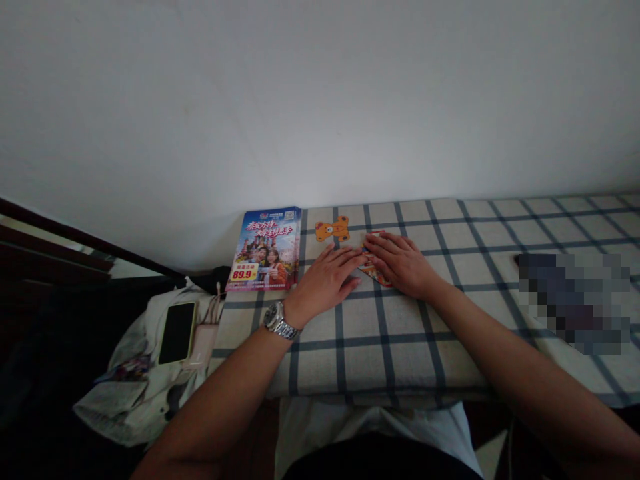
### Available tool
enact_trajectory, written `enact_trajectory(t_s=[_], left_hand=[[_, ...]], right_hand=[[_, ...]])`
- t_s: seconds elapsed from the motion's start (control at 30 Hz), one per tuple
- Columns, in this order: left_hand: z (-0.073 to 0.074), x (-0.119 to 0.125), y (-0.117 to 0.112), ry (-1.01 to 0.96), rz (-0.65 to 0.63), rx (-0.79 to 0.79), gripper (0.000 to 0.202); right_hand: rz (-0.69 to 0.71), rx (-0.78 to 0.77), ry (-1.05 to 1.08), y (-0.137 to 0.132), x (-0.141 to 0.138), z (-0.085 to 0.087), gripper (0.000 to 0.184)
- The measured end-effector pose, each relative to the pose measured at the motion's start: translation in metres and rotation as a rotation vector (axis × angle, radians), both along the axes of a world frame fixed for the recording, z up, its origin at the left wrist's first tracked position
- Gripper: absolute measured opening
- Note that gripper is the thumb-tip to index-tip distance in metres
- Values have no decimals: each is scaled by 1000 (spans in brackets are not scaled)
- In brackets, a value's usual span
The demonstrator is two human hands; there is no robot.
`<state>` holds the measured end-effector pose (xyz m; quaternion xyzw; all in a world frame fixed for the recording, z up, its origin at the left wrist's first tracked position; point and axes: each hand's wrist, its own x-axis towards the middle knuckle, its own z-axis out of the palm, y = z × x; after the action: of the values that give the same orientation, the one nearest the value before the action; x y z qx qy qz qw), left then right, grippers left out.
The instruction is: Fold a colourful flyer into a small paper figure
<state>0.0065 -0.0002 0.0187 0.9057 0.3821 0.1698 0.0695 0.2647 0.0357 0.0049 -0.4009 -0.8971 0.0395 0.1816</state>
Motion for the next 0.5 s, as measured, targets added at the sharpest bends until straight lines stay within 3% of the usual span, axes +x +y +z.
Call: enact_trajectory(t_s=[0.5], left_hand=[[1,3,-1,48,19,30,51]], right_hand=[[-52,25,-6,-1,-5,0,50]])
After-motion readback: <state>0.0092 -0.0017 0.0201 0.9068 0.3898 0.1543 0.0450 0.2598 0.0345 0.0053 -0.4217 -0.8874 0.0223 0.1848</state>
